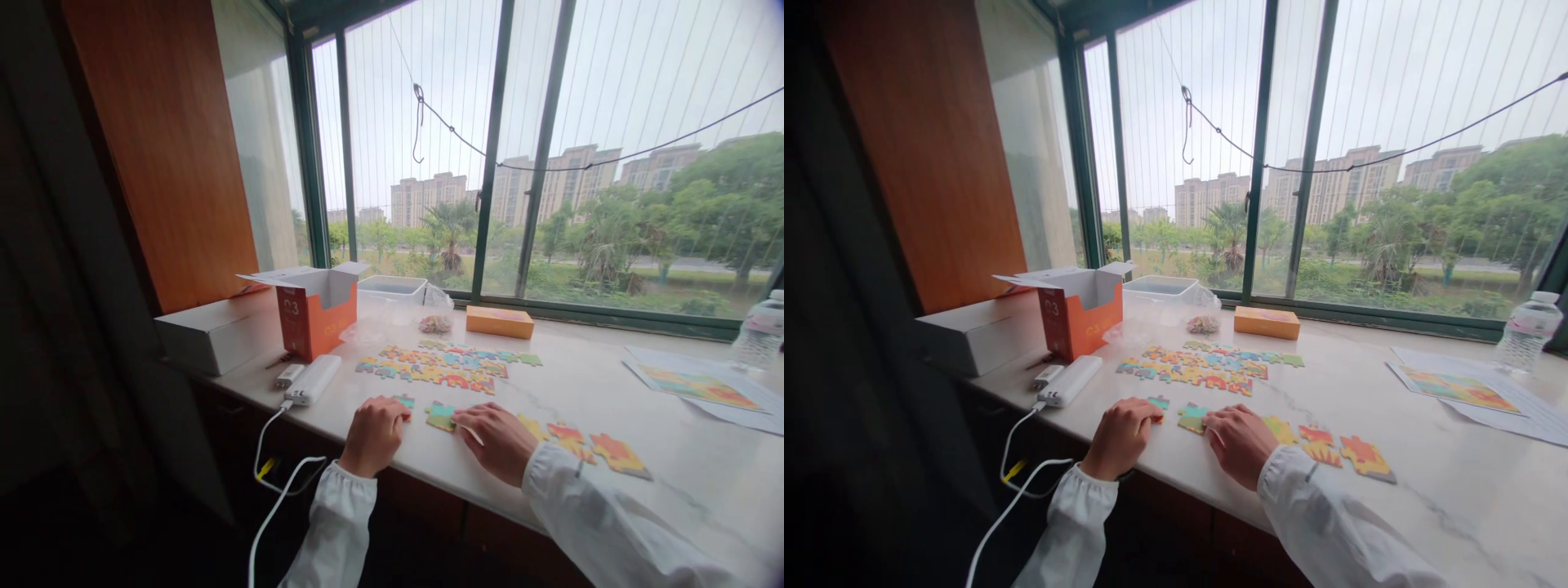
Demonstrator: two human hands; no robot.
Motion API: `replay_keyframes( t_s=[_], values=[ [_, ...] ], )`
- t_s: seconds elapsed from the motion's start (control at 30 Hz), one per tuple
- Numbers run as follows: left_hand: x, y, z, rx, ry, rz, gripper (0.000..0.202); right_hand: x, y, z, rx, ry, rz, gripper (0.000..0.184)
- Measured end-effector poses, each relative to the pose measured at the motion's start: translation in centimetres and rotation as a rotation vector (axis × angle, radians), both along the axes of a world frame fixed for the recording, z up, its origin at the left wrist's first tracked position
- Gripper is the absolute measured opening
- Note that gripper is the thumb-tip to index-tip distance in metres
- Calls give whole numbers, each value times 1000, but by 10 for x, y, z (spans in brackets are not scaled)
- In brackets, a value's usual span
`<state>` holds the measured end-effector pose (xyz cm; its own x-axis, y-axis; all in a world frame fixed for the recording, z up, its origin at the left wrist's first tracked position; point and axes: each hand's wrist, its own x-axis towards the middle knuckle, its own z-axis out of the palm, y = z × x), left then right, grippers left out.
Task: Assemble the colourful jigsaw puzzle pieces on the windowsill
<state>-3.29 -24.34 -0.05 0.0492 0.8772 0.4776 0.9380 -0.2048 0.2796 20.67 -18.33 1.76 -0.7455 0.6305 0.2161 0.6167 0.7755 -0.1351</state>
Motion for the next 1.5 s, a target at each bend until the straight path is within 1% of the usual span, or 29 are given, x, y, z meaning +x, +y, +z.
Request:
replay_keyframes(
  t_s=[0.07, 0.13, 0.23, 0.33, 0.47, 0.57, 0.67, 0.8, 1.0, 1.1, 1.2, 1.3, 1.37, 1.47, 1.5],
  values=[
    [-3, -3, 1, -33, 26, 96, 29, -13, -6, -1, -6, -10, 31, 38],
    [-10, -4, 3, -75, 40, 213, 30, -26, -7, -2, -5, -16, 43, 38],
    [-27, -3, 7, -132, 61, 382, 36, -48, -3, -1, -11, -26, 55, 37],
    [-46, 0, 8, -169, 79, 487, 43, -74, 1, 1, -19, -40, 64, 36],
    [-59, 6, 2, -139, 89, 506, 47, -109, 5, 1, -11, -48, 75, 33],
    [-59, 7, -5, -101, 63, 531, 47, -132, 6, -2, 6, -38, 63, 31],
    [-58, 6, -9, -80, 39, 563, 46, -149, 8, -4, 17, -18, 52, 30],
    [-57, 5, -10, -72, 24, 563, 45, -162, 10, -6, -6, 8, 64, 29],
    [-56, 3, -7, -83, 4, 564, 45, -167, 11, -5, -33, 3, 54, 31],
    [-57, 3, -8, -92, 5, 553, 46, -160, 8, -1, -39, 2, 56, 32],
    [-60, 4, -10, -86, 11, 543, 46, -136, 6, 3, -9, 40, 66, 37],
    [-62, 4, -13, -64, 30, 530, 45, -91, 12, 6, 8, 29, 26, 41],
    [-62, 4, -15, -52, 40, 523, 45, -55, 19, 6, 15, -17, -60, 42],
    [-61, 4, -14, -38, 39, 519, 46, -1, 28, 2, 35, -60, -180, 41],
    [-60, 4, -13, -28, 35, 522, 46, 14, 30, -1, 36, -64, -197, 40]
  ],
)
